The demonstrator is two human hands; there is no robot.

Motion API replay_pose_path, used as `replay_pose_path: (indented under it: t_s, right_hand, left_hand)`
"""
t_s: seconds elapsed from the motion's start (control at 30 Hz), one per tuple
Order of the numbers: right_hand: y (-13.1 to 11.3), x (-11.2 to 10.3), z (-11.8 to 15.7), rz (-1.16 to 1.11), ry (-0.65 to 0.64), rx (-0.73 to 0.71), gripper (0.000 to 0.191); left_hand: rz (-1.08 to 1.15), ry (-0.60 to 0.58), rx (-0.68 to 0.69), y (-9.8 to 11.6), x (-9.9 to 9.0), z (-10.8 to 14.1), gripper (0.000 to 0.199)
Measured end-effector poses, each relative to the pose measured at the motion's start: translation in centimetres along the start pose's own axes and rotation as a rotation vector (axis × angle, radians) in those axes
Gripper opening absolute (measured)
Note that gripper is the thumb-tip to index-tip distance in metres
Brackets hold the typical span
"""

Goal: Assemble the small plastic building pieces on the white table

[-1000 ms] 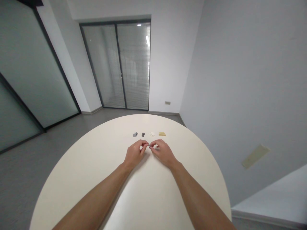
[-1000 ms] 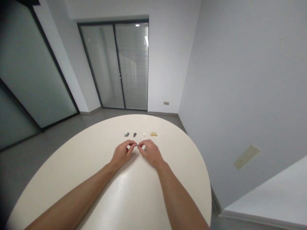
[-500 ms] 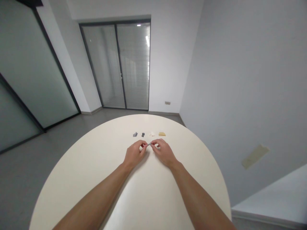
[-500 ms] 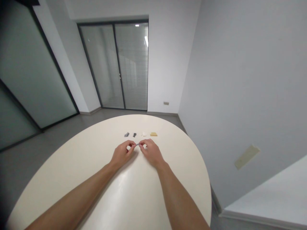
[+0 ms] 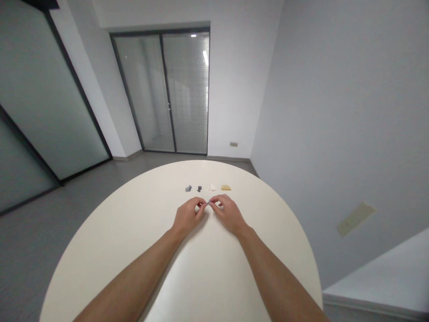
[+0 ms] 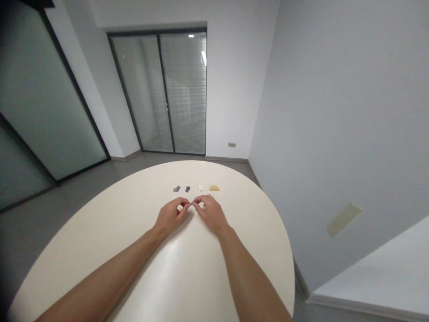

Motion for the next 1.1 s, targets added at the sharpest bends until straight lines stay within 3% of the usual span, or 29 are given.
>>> replay_pose_path:
  t_s: [1.1]
  right_hand:
    - [-0.47, -0.11, 0.02, 0.063, -0.022, 0.001, 0.013]
  left_hand:
    - [-0.085, -0.012, 0.030, 0.16, 0.14, -0.16, 0.017]
Point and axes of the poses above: each hand's wrist, its own z-axis away from the middle knuckle, its own x-axis out of the palm, y = z × x, the point moved 6 cm from there along -z, towards the middle knuckle, and after that the axes turned 7 degrees about z, right-handed, at the moved point
